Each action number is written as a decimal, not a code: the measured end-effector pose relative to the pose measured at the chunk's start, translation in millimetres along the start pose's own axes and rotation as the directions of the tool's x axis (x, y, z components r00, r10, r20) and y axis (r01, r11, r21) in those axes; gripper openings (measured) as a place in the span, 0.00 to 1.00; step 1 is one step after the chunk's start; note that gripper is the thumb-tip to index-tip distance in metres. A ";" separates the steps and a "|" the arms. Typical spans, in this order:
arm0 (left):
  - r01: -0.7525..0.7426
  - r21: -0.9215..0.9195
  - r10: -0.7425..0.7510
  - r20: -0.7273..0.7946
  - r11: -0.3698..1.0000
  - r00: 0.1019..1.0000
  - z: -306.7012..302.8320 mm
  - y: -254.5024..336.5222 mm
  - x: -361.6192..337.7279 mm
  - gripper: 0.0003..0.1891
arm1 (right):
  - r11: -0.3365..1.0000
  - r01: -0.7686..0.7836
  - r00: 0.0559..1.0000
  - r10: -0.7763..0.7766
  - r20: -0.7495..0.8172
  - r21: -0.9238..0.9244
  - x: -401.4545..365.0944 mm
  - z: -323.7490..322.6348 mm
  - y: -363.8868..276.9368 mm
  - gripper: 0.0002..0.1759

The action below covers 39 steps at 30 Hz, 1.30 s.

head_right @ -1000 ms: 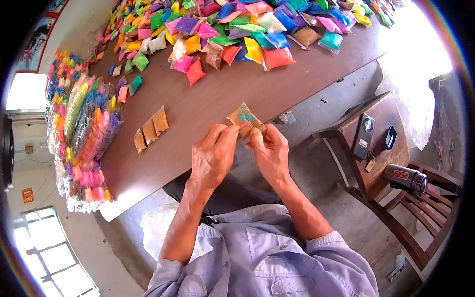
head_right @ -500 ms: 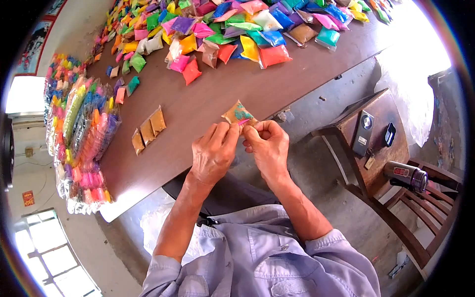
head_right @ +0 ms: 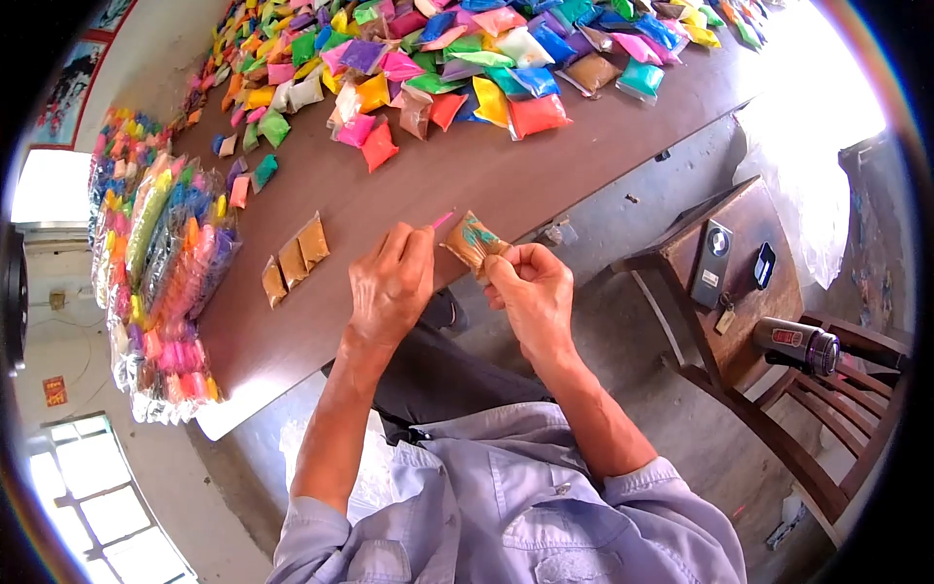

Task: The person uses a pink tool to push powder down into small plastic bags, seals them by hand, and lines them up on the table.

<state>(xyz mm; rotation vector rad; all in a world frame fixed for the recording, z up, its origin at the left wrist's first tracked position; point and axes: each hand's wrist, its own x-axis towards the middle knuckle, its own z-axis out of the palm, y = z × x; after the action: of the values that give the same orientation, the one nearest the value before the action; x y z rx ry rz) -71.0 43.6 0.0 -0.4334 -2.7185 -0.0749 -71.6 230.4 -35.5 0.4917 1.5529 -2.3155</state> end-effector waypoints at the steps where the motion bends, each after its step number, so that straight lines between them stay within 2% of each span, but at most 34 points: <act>1: 0.000 -0.003 0.000 0.004 1.000 1.000 -1.3 5.8 -1.4 0.10 | 0.999 0.015 1.000 -0.015 -0.003 0.030 0.4 -0.5 2.8 0.04; 3: 0.021 -0.185 -0.029 -0.042 0.983 0.999 -6.8 22.4 -3.4 0.09 | 0.998 0.025 1.000 -0.025 -0.006 0.061 0.7 -1.3 6.2 0.04; 5: 0.060 -0.236 -0.071 -0.038 0.970 0.997 -8.3 28.1 -5.5 0.09 | 0.995 0.074 0.997 -0.074 0.011 -0.062 1.5 -6.4 5.9 0.03; 6: 0.095 -0.286 -0.110 -0.039 0.953 0.993 -9.1 29.8 -5.6 0.08 | 0.995 0.075 0.997 -0.074 0.011 -0.063 2.8 -9.6 3.7 0.03; 10: 0.089 -0.275 -0.094 -0.005 0.957 0.996 -11.5 34.6 -7.6 0.06 | 0.979 0.097 0.995 -0.092 0.034 -0.182 6.5 -13.9 -6.3 0.07; 14: -0.016 -0.282 -0.016 -0.113 0.959 0.993 1.2 46.5 -3.2 0.05 | 0.967 0.074 0.997 -0.068 0.033 -0.243 4.0 -3.7 -4.9 0.09; 16: 0.048 -0.203 -0.040 0.044 0.978 0.998 3.6 46.7 -2.8 0.07 | 0.962 0.060 0.998 -0.059 0.010 -0.267 4.1 -3.7 -3.3 0.09; 18: 0.070 -0.187 -0.062 0.051 0.980 0.997 3.4 47.6 1.7 0.07 | 0.961 0.138 0.990 -0.132 0.040 -0.239 6.8 -5.9 4.0 0.08; 20: 0.091 -0.168 -0.082 0.059 0.982 0.995 3.9 46.3 5.3 0.08 | 0.972 0.146 0.989 -0.142 0.034 -0.182 7.1 -4.0 9.2 0.08; 21: 0.098 -0.183 -0.097 0.017 0.978 0.995 4.7 45.5 7.4 0.09 | 0.979 0.157 0.988 -0.154 0.028 -0.128 7.3 -3.1 11.1 0.07; 23: 0.105 -0.197 -0.112 -0.024 0.975 0.993 2.1 43.4 9.4 0.10 | 0.970 0.207 0.978 -0.206 0.022 -0.130 6.8 -2.3 15.7 0.07; 25: 0.197 -0.124 -0.198 0.002 0.973 0.980 -7.6 39.7 12.4 0.10 | 0.958 0.254 0.967 -0.255 0.013 -0.133 6.2 -3.5 15.4 0.07; 26: 0.197 -0.126 -0.198 0.003 0.972 0.980 -9.4 43.1 12.2 0.10 | 0.966 0.238 0.971 -0.239 -0.003 -0.097 6.3 -4.9 12.1 0.06; 28: 0.167 -0.281 -0.170 0.016 0.945 0.985 -12.1 52.4 9.2 0.10 | 0.974 0.221 0.975 -0.222 -0.015 -0.060 5.6 -4.1 10.3 0.06; 29: 0.122 -0.292 -0.127 0.004 0.948 0.992 -8.6 55.1 8.5 0.10 | 0.969 0.243 0.970 -0.244 -0.010 -0.044 5.2 -2.1 10.4 0.06; 34: 0.195 -0.231 -0.192 0.036 0.953 0.981 -1.2 42.5 11.2 0.10 | 0.948 0.316 0.949 -0.315 0.023 -0.030 1.9 -3.7 18.9 0.06; 36: 0.184 -0.137 -0.171 0.097 0.973 0.980 -1.5 36.7 11.9 0.09 | 0.938 0.346 0.938 -0.345 0.016 -0.039 0.7 -0.7 16.4 0.06; 39: 0.103 -0.230 -0.102 0.014 0.968 0.995 -6.2 47.7 6.0 0.09 | 0.949 0.315 0.949 -0.315 0.004 0.000 5.6 -5.3 19.1 0.06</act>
<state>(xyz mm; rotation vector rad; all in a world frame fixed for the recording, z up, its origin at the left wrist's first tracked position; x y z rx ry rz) -59.2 90.0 7.6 -0.3567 -2.7435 -0.4227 -67.7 228.0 -55.7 0.2512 1.7394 -2.5438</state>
